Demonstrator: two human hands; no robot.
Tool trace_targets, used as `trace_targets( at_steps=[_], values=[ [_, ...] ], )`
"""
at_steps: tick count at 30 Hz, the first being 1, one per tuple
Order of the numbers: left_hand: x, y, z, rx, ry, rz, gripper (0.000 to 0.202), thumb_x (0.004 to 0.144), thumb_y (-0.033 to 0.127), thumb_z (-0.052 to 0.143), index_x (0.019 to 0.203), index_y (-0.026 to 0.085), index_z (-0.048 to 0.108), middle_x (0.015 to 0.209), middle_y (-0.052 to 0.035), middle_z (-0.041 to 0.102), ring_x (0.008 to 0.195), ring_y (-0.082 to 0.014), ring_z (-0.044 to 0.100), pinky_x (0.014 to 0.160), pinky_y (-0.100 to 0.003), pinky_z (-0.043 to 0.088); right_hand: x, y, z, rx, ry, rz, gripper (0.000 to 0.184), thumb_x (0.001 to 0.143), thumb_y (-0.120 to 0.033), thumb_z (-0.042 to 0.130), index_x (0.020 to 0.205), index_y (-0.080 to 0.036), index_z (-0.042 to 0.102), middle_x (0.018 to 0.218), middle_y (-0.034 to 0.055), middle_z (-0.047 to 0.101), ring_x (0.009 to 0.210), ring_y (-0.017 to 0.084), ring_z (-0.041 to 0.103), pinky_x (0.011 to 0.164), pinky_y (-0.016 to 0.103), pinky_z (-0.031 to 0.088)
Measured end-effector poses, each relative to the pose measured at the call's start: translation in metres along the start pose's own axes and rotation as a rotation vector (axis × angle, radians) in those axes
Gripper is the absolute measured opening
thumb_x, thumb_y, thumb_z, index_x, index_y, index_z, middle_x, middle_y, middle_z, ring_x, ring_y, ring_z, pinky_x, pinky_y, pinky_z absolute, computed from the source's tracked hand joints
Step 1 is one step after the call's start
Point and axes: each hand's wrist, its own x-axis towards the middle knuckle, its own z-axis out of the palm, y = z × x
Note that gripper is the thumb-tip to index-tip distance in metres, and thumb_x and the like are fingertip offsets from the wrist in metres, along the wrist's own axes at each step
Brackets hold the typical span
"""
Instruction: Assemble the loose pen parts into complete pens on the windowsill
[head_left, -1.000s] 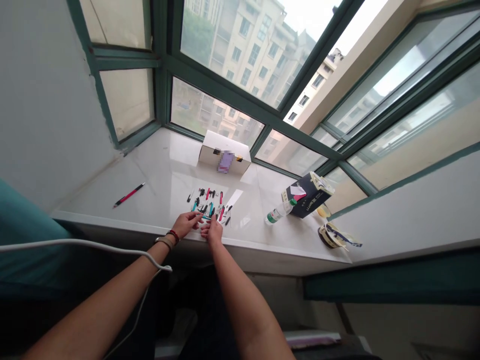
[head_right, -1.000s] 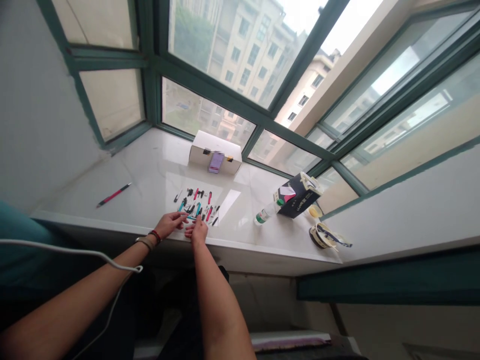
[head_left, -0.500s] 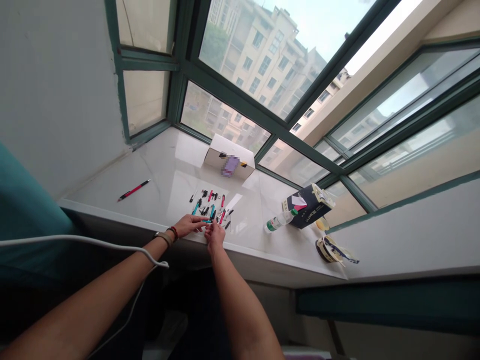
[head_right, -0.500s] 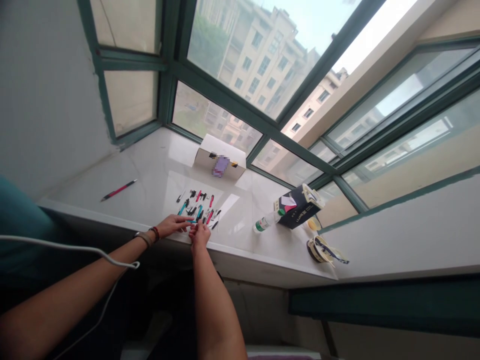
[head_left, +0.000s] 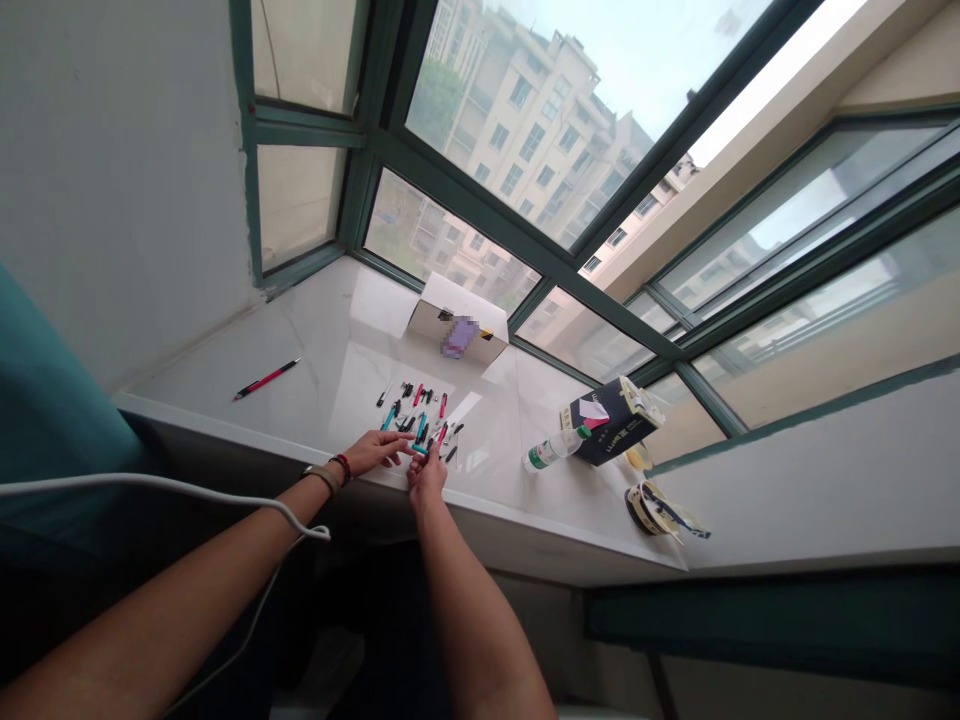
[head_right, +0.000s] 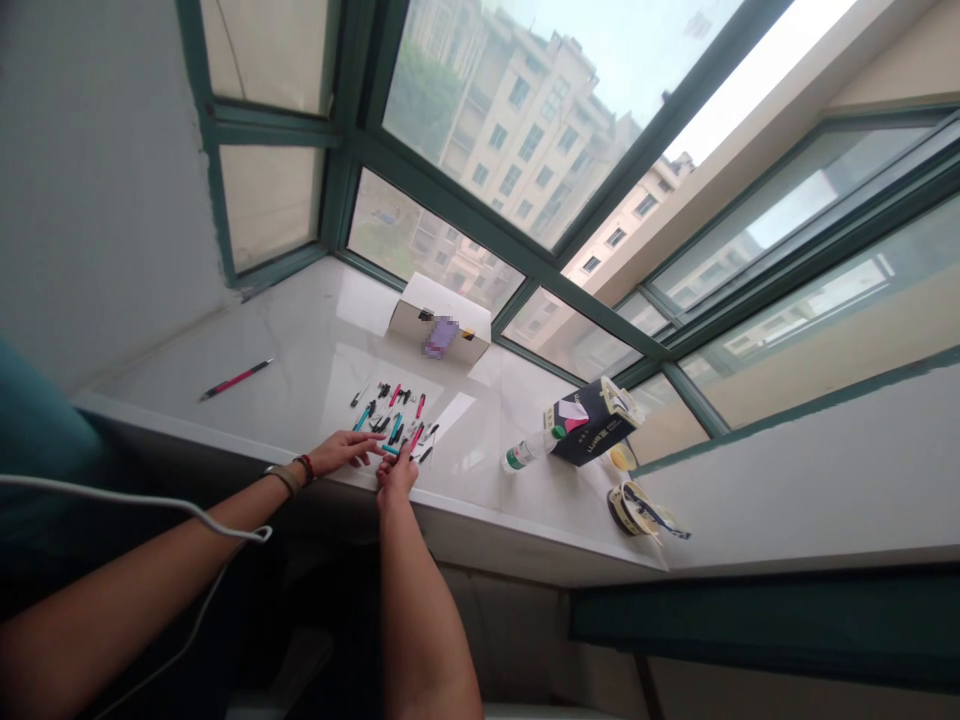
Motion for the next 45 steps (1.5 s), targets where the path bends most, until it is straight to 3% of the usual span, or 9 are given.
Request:
trace_targets(
  at_steps=[7,10,15,19,23,32,36,40,45],
  values=[
    [0.012,-0.015,-0.011,-0.188,0.221,0.059,0.03,0.068,0.039,0.079,0.08,0.013,0.067,0.082,-0.0142,0.073,0.062,-0.0176,0.068,0.054,-0.025,0.055,-0.001,0.001,0.0,-0.042,0.0,-0.006,0.039,0.091,-0.058,0.048,0.08,-0.02,0.046,0.058,-0.0024,0.059,0.041,0.007,0.051,0.039,0.015,0.041],
    [0.015,-0.017,-0.01,-0.2,0.254,0.07,0.032,0.068,0.04,0.079,0.081,0.014,0.065,0.079,-0.0136,0.072,0.065,-0.0196,0.069,0.053,-0.025,0.054,-0.002,0.001,-0.001,-0.079,-0.022,-0.033,0.041,0.089,-0.06,0.05,0.081,-0.021,0.045,0.06,-0.0018,0.06,0.043,0.007,0.053,0.04,0.015,0.043],
    [0.015,-0.017,-0.003,0.139,0.332,0.09,0.031,0.077,0.047,0.063,0.076,0.016,0.062,0.069,-0.0081,0.07,0.049,-0.0145,0.058,0.043,-0.022,0.041,-0.003,0.0,-0.002,-0.042,-0.048,-0.012,0.035,0.091,-0.054,0.052,0.082,-0.02,0.046,0.06,-0.0021,0.061,0.042,0.006,0.052,0.04,0.015,0.043],
    [0.013,-0.017,0.005,0.446,0.374,0.139,0.02,0.077,0.036,0.06,0.063,0.021,0.062,0.051,-0.0007,0.059,0.046,-0.014,0.049,0.049,-0.023,0.033,-0.004,0.001,-0.003,-0.076,-0.118,-0.023,0.033,0.086,-0.05,0.06,0.081,-0.02,0.047,0.06,-0.003,0.061,0.042,0.006,0.051,0.04,0.014,0.042],
    [0.011,-0.018,0.012,0.569,0.418,0.18,0.025,0.073,0.027,0.063,0.051,0.022,0.054,0.05,0.0,0.053,0.055,-0.0166,0.049,0.058,-0.025,0.029,-0.006,0.001,-0.006,-0.12,-0.211,-0.058,0.031,0.077,-0.043,0.071,0.084,-0.019,0.053,0.062,-0.0024,0.061,0.045,0.007,0.053,0.042,0.015,0.043],
    [0.012,-0.017,0.01,0.674,0.397,0.205,0.027,0.075,0.026,0.059,0.05,0.022,0.051,0.053,-0.0001,0.052,0.054,-0.0167,0.044,0.058,-0.026,0.024,-0.016,-0.004,-0.014,-0.071,-0.369,-0.05,0.035,0.066,-0.032,0.08,0.094,-0.016,0.064,0.067,-0.0034,0.06,0.053,0.007,0.055,0.047,0.015,0.046],
    [0.013,-0.018,0.009,0.675,0.386,0.204,0.026,0.076,0.025,0.058,0.05,0.022,0.053,0.053,-0.0004,0.053,0.054,-0.0168,0.045,0.058,-0.026,0.024,-0.018,-0.01,-0.01,-0.214,-0.379,-0.158,0.037,0.071,-0.038,0.076,0.098,-0.016,0.066,0.071,-0.001,0.061,0.056,0.009,0.057,0.046,0.016,0.046],
    [0.014,-0.016,0.007,0.652,0.37,0.189,0.025,0.075,0.024,0.058,0.05,0.022,0.056,0.053,-0.0009,0.054,0.056,-0.0176,0.047,0.059,-0.026,0.028,-0.017,-0.029,-0.01,-0.298,-0.289,-0.301,0.037,0.076,-0.043,0.07,0.099,-0.015,0.063,0.07,-0.0005,0.061,0.054,0.009,0.057,0.046,0.018,0.045],
    [0.012,-0.014,0.003,0.631,0.385,0.181,0.024,0.076,0.029,0.057,0.053,0.021,0.056,0.057,0.0001,0.054,0.055,-0.0165,0.048,0.059,-0.026,0.033,-0.008,-0.071,-0.047,-0.56,-0.177,-0.574,0.032,0.089,-0.043,0.047,0.104,-0.017,0.058,0.054,-0.0056,0.052,0.043,0.011,0.047,0.047,0.022,0.041]
  ],
)
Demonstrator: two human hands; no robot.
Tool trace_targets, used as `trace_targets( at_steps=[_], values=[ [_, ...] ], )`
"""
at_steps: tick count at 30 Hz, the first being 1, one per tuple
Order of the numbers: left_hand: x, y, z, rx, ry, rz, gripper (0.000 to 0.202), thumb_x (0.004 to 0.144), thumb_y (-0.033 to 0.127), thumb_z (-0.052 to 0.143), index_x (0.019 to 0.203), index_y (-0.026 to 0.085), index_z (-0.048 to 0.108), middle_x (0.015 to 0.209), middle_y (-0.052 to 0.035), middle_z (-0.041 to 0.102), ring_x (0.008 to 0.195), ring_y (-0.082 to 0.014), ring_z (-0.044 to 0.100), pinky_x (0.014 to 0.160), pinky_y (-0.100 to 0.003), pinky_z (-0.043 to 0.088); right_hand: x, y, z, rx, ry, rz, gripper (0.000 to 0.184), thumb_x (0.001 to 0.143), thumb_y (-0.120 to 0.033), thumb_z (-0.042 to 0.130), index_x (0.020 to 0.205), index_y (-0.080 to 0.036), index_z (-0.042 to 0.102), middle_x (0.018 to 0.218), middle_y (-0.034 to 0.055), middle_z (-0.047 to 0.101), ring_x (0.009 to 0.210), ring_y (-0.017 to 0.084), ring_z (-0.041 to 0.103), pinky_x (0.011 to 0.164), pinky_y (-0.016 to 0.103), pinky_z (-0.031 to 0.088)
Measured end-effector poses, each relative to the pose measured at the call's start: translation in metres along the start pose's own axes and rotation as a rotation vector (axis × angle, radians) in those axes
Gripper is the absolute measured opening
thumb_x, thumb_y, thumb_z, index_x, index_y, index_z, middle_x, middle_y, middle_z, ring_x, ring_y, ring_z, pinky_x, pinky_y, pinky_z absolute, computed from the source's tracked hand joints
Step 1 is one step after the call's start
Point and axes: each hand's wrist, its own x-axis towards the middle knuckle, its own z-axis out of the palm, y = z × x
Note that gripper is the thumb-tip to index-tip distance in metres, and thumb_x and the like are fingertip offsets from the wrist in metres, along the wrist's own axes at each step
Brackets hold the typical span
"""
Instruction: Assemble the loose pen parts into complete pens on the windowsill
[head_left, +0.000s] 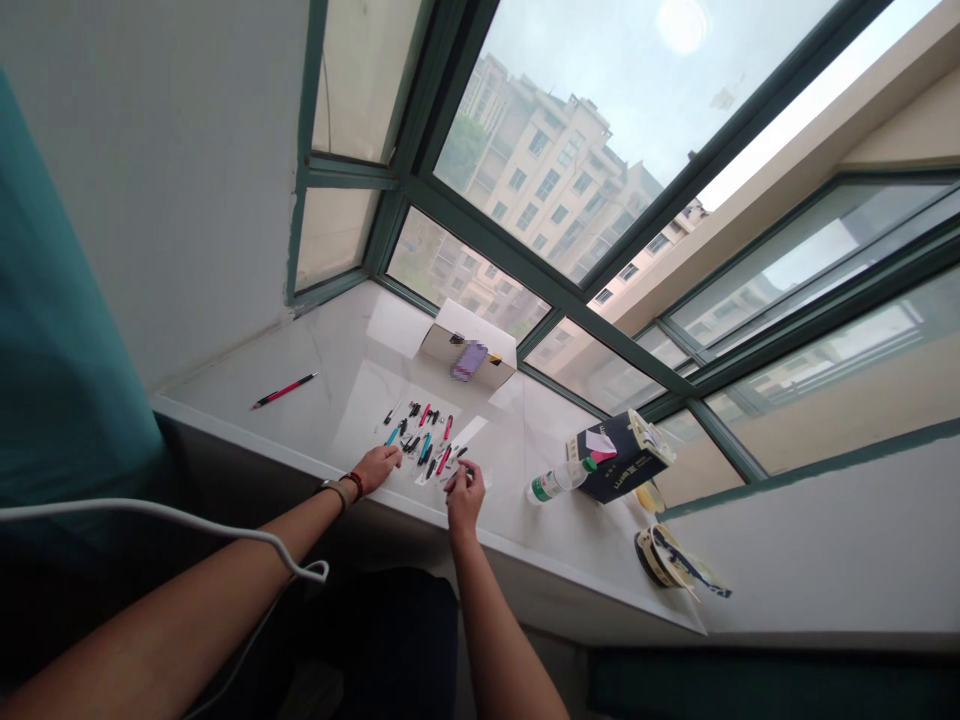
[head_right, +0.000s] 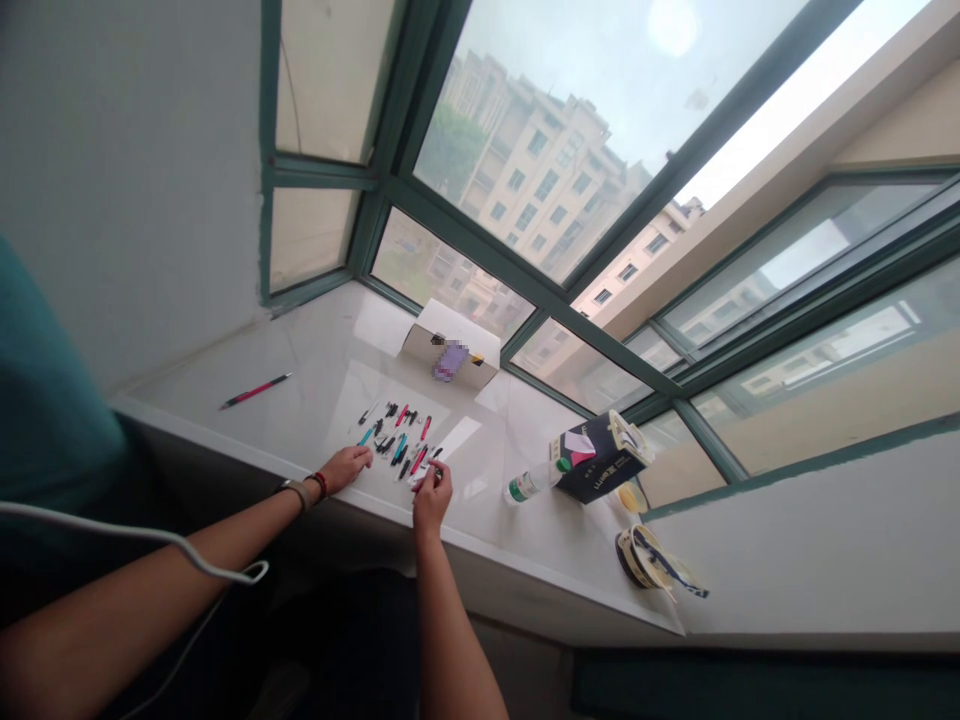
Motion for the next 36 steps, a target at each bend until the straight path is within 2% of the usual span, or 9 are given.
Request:
trace_targets(
  at_steps=[5,8,11,16,19,22,24,29,36],
  values=[
    [-0.003,-0.001,-0.002,0.061,0.004,0.015,0.024,0.081,0.033,0.051,0.062,0.02,0.057,0.062,0.0008,0.056,0.067,-0.0177,0.052,0.067,-0.027,0.036,0.013,0.023,-0.056,-0.587,0.047,-0.162,0.034,0.089,-0.033,0.042,0.113,-0.015,0.058,0.088,0.0097,0.068,0.083,0.024,0.063,0.078,0.034,0.047],
    [-0.003,-0.003,-0.001,0.117,0.007,0.028,0.025,0.084,0.035,0.046,0.066,0.02,0.057,0.065,0.0011,0.057,0.071,-0.0177,0.053,0.07,-0.027,0.037,0.014,0.044,-0.065,-0.895,0.042,-0.173,0.046,0.087,-0.033,0.045,0.127,-0.011,0.053,0.117,0.0197,0.063,0.112,0.032,0.055,0.092,0.041,0.041],
    [-0.005,-0.002,0.0,0.191,-0.011,0.048,0.027,0.086,0.036,0.043,0.071,0.021,0.059,0.067,0.0011,0.058,0.073,-0.0175,0.054,0.072,-0.027,0.038,0.012,0.06,-0.062,-1.065,0.076,-0.186,0.049,0.09,-0.033,0.041,0.133,-0.011,0.05,0.138,0.0194,0.051,0.126,0.034,0.046,0.103,0.045,0.032],
    [-0.008,0.008,-0.016,0.402,-0.202,0.126,0.03,0.086,0.038,0.043,0.071,0.02,0.062,0.064,0.0008,0.059,0.07,-0.0179,0.057,0.069,-0.027,0.04,0.012,0.069,-0.056,-1.14,0.046,-0.139,0.05,0.091,-0.035,0.039,0.135,-0.013,0.05,0.149,0.0148,0.041,0.137,0.032,0.034,0.111,0.047,0.02],
    [0.004,0.015,-0.053,0.547,-0.073,0.09,0.034,0.089,0.041,0.039,0.079,0.021,0.064,0.074,-0.0011,0.066,0.078,-0.0194,0.061,0.074,-0.028,0.043,0.012,0.068,-0.055,-1.129,0.054,-0.11,0.052,0.09,-0.036,0.042,0.136,-0.014,0.05,0.151,0.013,0.038,0.139,0.032,0.03,0.112,0.048,0.016],
    [0.028,0.021,-0.09,0.74,0.141,-0.144,0.031,0.089,0.036,0.037,0.085,0.021,0.064,0.09,-0.0063,0.071,0.091,-0.0233,0.064,0.079,-0.03,0.044,0.012,0.066,-0.055,-1.102,0.063,-0.103,0.051,0.09,-0.036,0.042,0.136,-0.015,0.049,0.152,0.0122,0.037,0.14,0.031,0.028,0.113,0.048,0.015],
    [0.042,0.02,-0.103,0.829,0.16,-0.236,0.029,0.086,0.031,0.039,0.077,0.019,0.063,0.09,-0.0124,0.071,0.093,-0.0279,0.064,0.079,-0.034,0.045,0.012,0.066,-0.056,-1.086,0.056,-0.098,0.051,0.09,-0.036,0.042,0.136,-0.015,0.049,0.152,0.0123,0.037,0.14,0.031,0.027,0.113,0.048,0.015],
    [0.06,0.02,-0.093,0.884,0.098,-0.262,0.023,0.081,0.03,0.046,0.068,0.02,0.062,0.084,-0.0129,0.072,0.095,-0.0282,0.066,0.079,-0.033,0.047,0.012,0.067,-0.056,-1.05,0.068,-0.116,0.05,0.089,-0.036,0.044,0.135,-0.016,0.049,0.152,0.0114,0.038,0.141,0.031,0.025,0.113,0.049,0.014],
    [0.069,0.026,-0.066,0.682,-0.011,-0.357,0.015,0.08,0.027,0.049,0.074,0.019,0.061,0.073,-0.0081,0.07,0.068,-0.0193,0.067,0.061,-0.027,0.051,0.012,0.068,-0.055,-1.025,0.109,-0.136,0.047,0.089,-0.035,0.044,0.131,-0.016,0.051,0.15,0.0112,0.041,0.139,0.031,0.028,0.113,0.048,0.015]
  ],
)
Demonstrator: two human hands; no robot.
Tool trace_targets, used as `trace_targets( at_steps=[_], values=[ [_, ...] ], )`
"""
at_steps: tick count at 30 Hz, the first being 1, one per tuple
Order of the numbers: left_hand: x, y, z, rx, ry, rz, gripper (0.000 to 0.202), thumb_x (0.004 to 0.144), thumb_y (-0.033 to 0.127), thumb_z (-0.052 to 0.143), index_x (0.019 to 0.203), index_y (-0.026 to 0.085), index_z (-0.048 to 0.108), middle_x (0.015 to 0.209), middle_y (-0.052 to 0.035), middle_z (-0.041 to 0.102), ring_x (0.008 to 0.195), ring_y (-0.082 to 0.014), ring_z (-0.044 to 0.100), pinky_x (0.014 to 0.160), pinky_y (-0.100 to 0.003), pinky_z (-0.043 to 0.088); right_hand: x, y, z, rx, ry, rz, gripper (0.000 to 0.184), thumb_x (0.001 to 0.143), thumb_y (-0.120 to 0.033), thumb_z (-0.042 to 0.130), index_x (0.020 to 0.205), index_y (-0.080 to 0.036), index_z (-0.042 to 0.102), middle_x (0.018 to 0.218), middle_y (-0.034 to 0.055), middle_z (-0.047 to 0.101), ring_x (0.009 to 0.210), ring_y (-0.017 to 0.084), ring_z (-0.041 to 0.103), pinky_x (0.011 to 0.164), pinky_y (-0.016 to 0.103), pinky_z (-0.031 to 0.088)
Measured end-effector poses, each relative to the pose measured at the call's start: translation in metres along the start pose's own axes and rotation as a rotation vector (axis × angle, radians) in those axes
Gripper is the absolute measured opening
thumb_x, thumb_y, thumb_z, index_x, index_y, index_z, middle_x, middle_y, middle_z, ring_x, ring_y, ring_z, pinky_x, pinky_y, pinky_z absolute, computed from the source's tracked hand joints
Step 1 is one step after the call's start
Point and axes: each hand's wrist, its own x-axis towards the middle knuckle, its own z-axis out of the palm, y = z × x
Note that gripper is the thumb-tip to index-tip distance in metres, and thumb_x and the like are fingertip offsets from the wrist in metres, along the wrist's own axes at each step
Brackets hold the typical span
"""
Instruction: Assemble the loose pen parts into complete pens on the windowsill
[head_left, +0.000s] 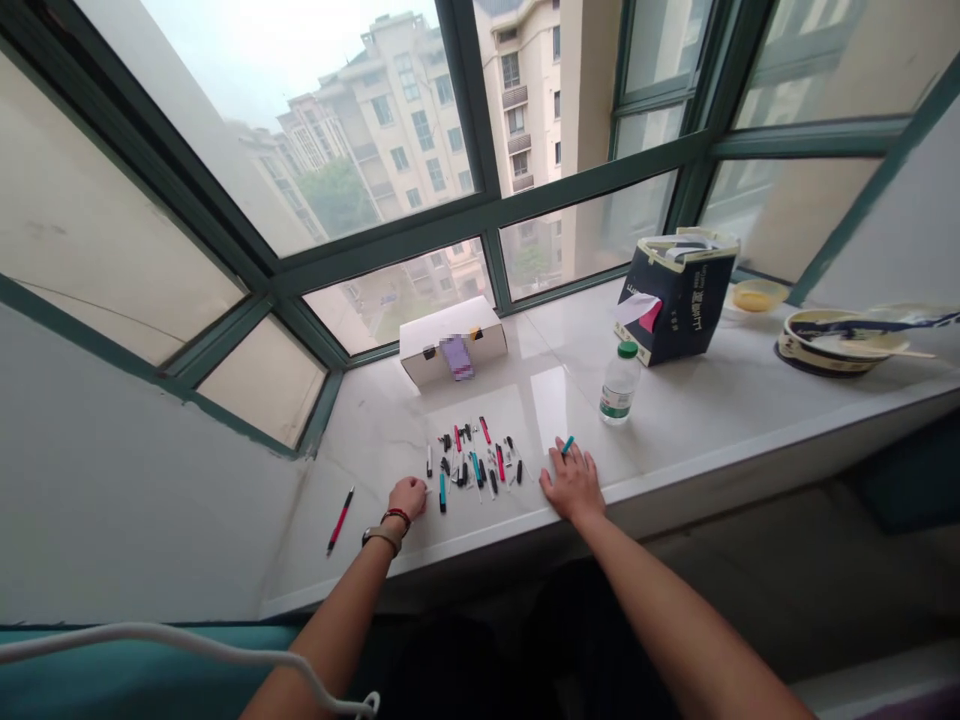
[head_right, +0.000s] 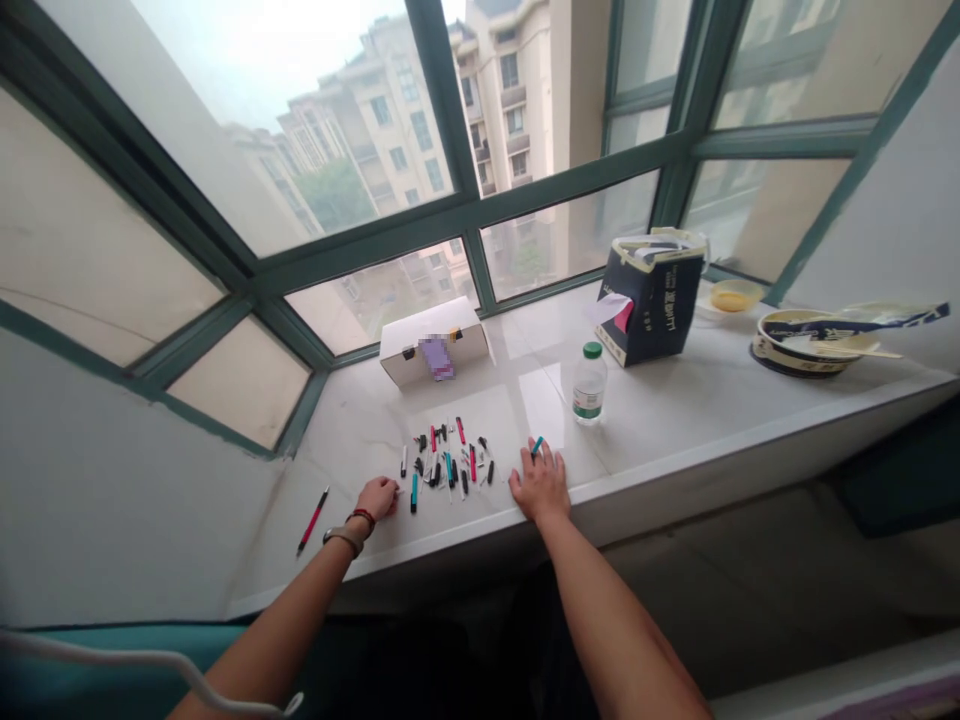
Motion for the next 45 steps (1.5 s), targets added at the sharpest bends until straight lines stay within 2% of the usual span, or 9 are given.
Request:
trace_targets(
  at_steps=[8,14,19,23,26,28,31,41,45],
  values=[
    [-0.004,0.016,-0.005,-0.267,-0.176,-0.003,0.016,0.084,0.025,0.046,0.088,0.016,0.058,0.093,-0.0112,0.07,0.066,-0.0151,0.067,0.061,-0.029,0.056,-0.001,-0.001,-0.003,0.007,-0.009,0.001,0.046,0.089,-0.034,0.045,0.131,-0.017,0.051,0.15,0.0136,0.041,0.14,0.03,0.027,0.112,0.049,0.015],
    [-0.013,0.013,-0.021,-0.379,-0.199,0.149,0.031,0.09,0.038,0.035,0.097,0.016,0.056,0.104,-0.0133,0.069,0.074,-0.0168,0.071,0.068,-0.033,0.058,-0.001,-0.002,-0.006,0.016,-0.011,0.008,0.045,0.089,-0.033,0.044,0.13,-0.016,0.051,0.15,0.0127,0.041,0.14,0.03,0.027,0.113,0.048,0.014],
    [-0.016,-0.002,-0.033,-0.196,-0.007,0.283,0.041,0.091,0.039,0.026,0.095,0.014,0.058,0.092,-0.013,0.07,0.081,-0.0221,0.07,0.075,-0.043,0.058,-0.001,-0.002,-0.006,0.016,-0.024,0.01,0.045,0.089,-0.032,0.044,0.129,-0.016,0.052,0.15,0.0133,0.041,0.14,0.03,0.026,0.113,0.048,0.013],
    [-0.028,-0.027,-0.029,-0.025,0.04,0.437,0.037,0.088,0.04,0.042,0.106,0.017,0.064,0.126,-0.0136,0.063,0.124,-0.0251,0.054,0.11,-0.045,0.038,-0.001,-0.002,-0.006,0.023,-0.033,0.013,0.044,0.089,-0.032,0.043,0.129,-0.016,0.052,0.15,0.0133,0.041,0.14,0.029,0.026,0.113,0.048,0.012],
    [-0.041,-0.052,-0.012,0.374,0.029,0.604,0.054,0.091,0.039,0.039,0.138,0.013,0.048,0.152,-0.0141,0.039,0.143,-0.0244,0.03,0.117,-0.042,0.026,-0.001,-0.002,-0.006,0.025,-0.03,0.02,0.044,0.089,-0.031,0.043,0.129,-0.016,0.052,0.15,0.0133,0.041,0.14,0.03,0.025,0.113,0.048,0.012],
    [-0.047,-0.065,0.001,0.555,0.048,0.605,0.063,0.093,0.041,0.034,0.148,0.01,0.034,0.159,-0.0136,0.022,0.147,-0.0268,0.017,0.118,-0.046,0.02,-0.001,-0.002,-0.006,0.023,-0.022,0.017,0.043,0.088,-0.03,0.043,0.128,-0.016,0.053,0.149,0.0133,0.041,0.14,0.029,0.026,0.113,0.048,0.013],
    [-0.051,-0.07,0.016,0.683,0.086,0.577,0.065,0.096,0.043,0.026,0.152,0.009,0.024,0.16,-0.013,0.011,0.148,-0.0286,0.007,0.118,-0.051,0.016,-0.001,-0.002,-0.007,0.022,-0.007,0.009,0.042,0.088,-0.03,0.043,0.127,-0.016,0.053,0.149,0.0131,0.042,0.14,0.029,0.027,0.113,0.047,0.014],
    [-0.045,-0.041,0.034,0.681,0.107,0.437,0.068,0.096,0.053,0.023,0.154,0.018,0.02,0.161,-0.0114,0.005,0.147,-0.0358,0.002,0.114,-0.062,0.013,-0.001,-0.003,-0.008,0.018,-0.018,0.009,0.043,0.088,-0.03,0.043,0.128,-0.017,0.054,0.15,0.0122,0.04,0.14,0.03,0.027,0.113,0.047,0.014],
    [-0.044,-0.036,0.032,0.555,0.086,0.384,0.063,0.097,0.048,0.025,0.153,0.02,0.024,0.161,-0.0123,0.013,0.148,-0.0331,0.006,0.114,-0.061,0.013,-0.002,-0.003,-0.009,0.02,-0.024,0.015,0.043,0.088,-0.03,0.044,0.129,-0.017,0.053,0.151,0.0125,0.04,0.14,0.029,0.026,0.113,0.047,0.014]
  ],
)
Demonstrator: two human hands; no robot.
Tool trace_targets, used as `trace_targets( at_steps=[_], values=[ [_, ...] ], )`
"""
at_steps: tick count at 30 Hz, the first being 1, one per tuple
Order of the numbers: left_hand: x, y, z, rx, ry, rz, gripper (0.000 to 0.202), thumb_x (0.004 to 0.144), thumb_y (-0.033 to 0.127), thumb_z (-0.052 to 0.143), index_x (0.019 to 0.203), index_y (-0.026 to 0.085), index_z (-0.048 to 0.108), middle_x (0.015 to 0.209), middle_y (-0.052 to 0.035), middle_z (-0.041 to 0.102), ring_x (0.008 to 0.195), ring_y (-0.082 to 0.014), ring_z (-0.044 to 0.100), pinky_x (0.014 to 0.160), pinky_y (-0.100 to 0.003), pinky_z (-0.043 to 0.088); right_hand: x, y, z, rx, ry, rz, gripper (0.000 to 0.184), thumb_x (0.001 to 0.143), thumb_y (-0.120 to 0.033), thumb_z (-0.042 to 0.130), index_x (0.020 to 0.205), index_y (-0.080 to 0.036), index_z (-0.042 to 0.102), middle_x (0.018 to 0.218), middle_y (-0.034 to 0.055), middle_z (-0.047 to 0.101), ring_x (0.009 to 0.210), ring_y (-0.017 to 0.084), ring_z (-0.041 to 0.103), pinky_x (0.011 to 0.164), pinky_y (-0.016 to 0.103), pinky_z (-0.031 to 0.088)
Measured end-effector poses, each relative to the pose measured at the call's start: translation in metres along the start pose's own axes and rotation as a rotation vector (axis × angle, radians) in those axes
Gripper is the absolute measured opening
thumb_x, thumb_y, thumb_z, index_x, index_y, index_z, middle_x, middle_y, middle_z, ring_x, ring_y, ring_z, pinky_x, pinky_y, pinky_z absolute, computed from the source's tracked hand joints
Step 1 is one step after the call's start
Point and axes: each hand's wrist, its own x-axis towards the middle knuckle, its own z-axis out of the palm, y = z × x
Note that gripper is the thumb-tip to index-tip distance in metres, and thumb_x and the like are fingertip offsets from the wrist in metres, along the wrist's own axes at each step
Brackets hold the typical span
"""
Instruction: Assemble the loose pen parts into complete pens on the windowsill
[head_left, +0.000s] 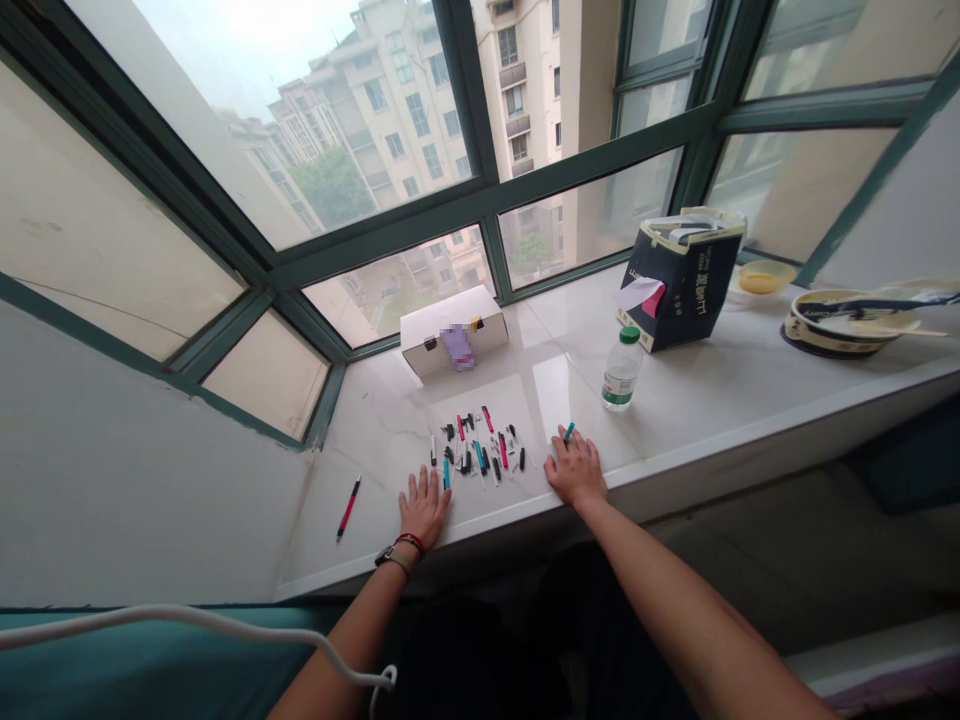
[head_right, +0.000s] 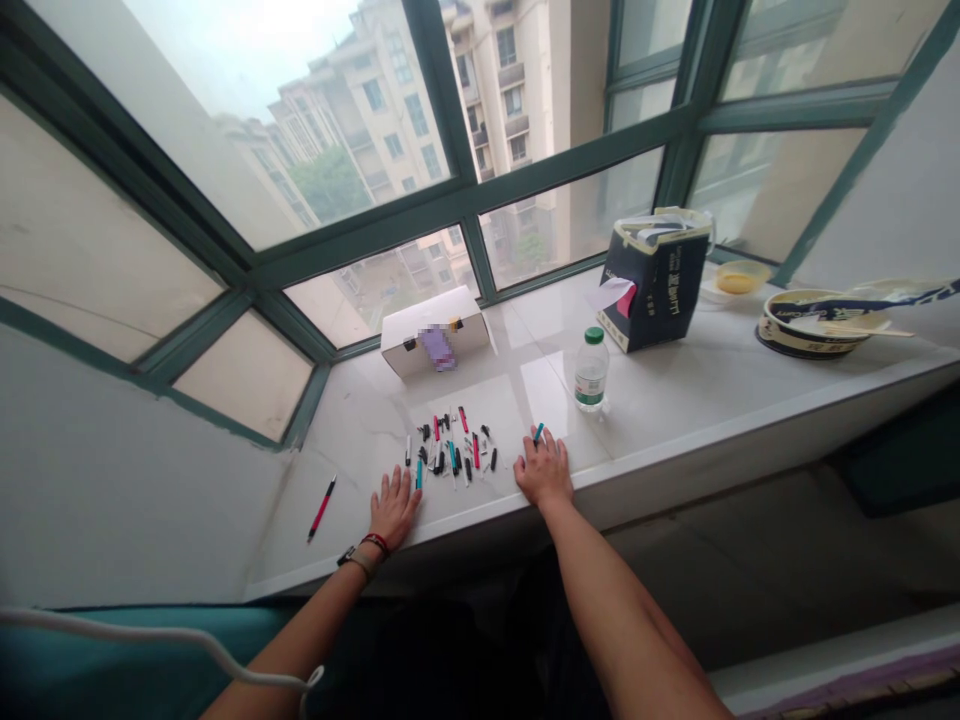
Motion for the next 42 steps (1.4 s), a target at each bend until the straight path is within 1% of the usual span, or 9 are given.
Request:
trace_targets(
  at_steps=[4,7,9,12,16,25,32,37,42],
  values=[
    [-0.004,0.03,-0.014,-0.252,0.224,-0.093,0.063,0.095,0.042,0.035,0.15,0.013,0.027,0.156,-0.0174,0.028,0.146,-0.0282,0.02,0.117,-0.049,0.021,0.0,0.0,-0.001,0.001,-0.016,-0.001,0.043,0.089,-0.03,0.043,0.128,-0.017,0.053,0.151,0.0125,0.039,0.141,0.029,0.026,0.113,0.047,0.013],
    [-0.008,0.081,-0.028,-0.378,0.387,0.221,0.054,0.092,0.038,0.044,0.142,0.017,0.041,0.147,-0.0141,0.043,0.14,-0.0254,0.034,0.115,-0.042,0.029,0.001,0.0,0.0,-0.006,-0.021,-0.003,0.043,0.089,-0.03,0.043,0.128,-0.018,0.053,0.152,0.0119,0.038,0.141,0.029,0.025,0.113,0.047,0.014],
    [-0.008,0.121,-0.038,-0.464,0.255,0.422,0.038,0.092,0.035,0.046,0.126,0.022,0.058,0.124,-0.0107,0.063,0.118,-0.0226,0.056,0.104,-0.038,0.042,0.0,0.0,0.0,-0.014,-0.019,0.004,0.043,0.088,-0.029,0.044,0.128,-0.018,0.053,0.153,0.0114,0.037,0.141,0.029,0.025,0.113,0.047,0.014],
    [-0.002,0.18,-0.047,-0.532,0.066,0.455,0.032,0.093,0.038,0.047,0.116,0.024,0.065,0.091,-0.0058,0.072,0.08,-0.0172,0.066,0.082,-0.031,0.051,0.0,0.0,0.002,-0.025,-0.016,0.01,0.044,0.088,-0.028,0.045,0.129,-0.018,0.053,0.153,0.0112,0.036,0.141,0.029,0.026,0.113,0.047,0.015],
    [0.017,0.235,-0.047,-0.504,0.024,0.441,0.039,0.089,0.041,0.056,0.124,0.025,0.062,0.089,-0.0063,0.073,0.081,-0.0183,0.066,0.077,-0.029,0.049,0.0,0.001,0.004,-0.026,-0.026,0.002,0.049,0.088,-0.025,0.044,0.136,-0.017,0.049,0.153,0.0121,0.036,0.142,0.029,0.025,0.114,0.047,0.014],
    [0.044,0.268,-0.027,-0.447,-0.014,0.422,0.027,0.088,0.04,0.054,0.093,0.023,0.075,0.093,-0.0105,0.074,0.086,-0.0203,0.066,0.075,-0.029,0.047,0.001,0.002,0.003,-0.049,-0.086,-0.011,0.067,0.085,-0.028,0.05,0.148,-0.011,0.035,0.149,0.0156,0.04,0.142,0.031,0.023,0.115,0.046,0.012],
    [0.045,0.224,-0.055,-0.973,0.03,0.327,0.033,0.087,0.045,0.054,0.095,0.015,0.067,0.083,-0.0075,0.073,0.06,-0.0128,0.065,0.058,-0.025,0.051,0.0,0.0,-0.003,-0.03,-0.054,-0.007,0.047,0.088,-0.029,0.046,0.135,-0.027,0.052,0.154,0.0062,0.035,0.142,0.029,0.024,0.113,0.049,0.014],
    [0.036,0.124,-0.075,-1.086,0.073,0.171,0.046,0.076,0.053,0.067,0.102,0.015,0.065,0.092,-0.0091,0.073,0.065,-0.016,0.069,0.049,-0.023,0.051,0.001,-0.001,-0.003,-0.017,-0.058,0.008,0.046,0.088,-0.03,0.046,0.133,-0.024,0.054,0.153,0.0079,0.036,0.142,0.029,0.025,0.113,0.048,0.014],
    [0.024,0.02,-0.06,-1.058,0.215,-0.14,0.05,0.069,0.051,0.073,0.101,0.013,0.064,0.089,-0.0093,0.072,0.071,-0.0191,0.071,0.055,-0.026,0.055,0.001,-0.001,-0.001,-0.006,-0.037,0.015,0.046,0.087,-0.03,0.045,0.132,-0.023,0.055,0.152,0.0082,0.038,0.141,0.029,0.026,0.113,0.047,0.014]
  ],
)
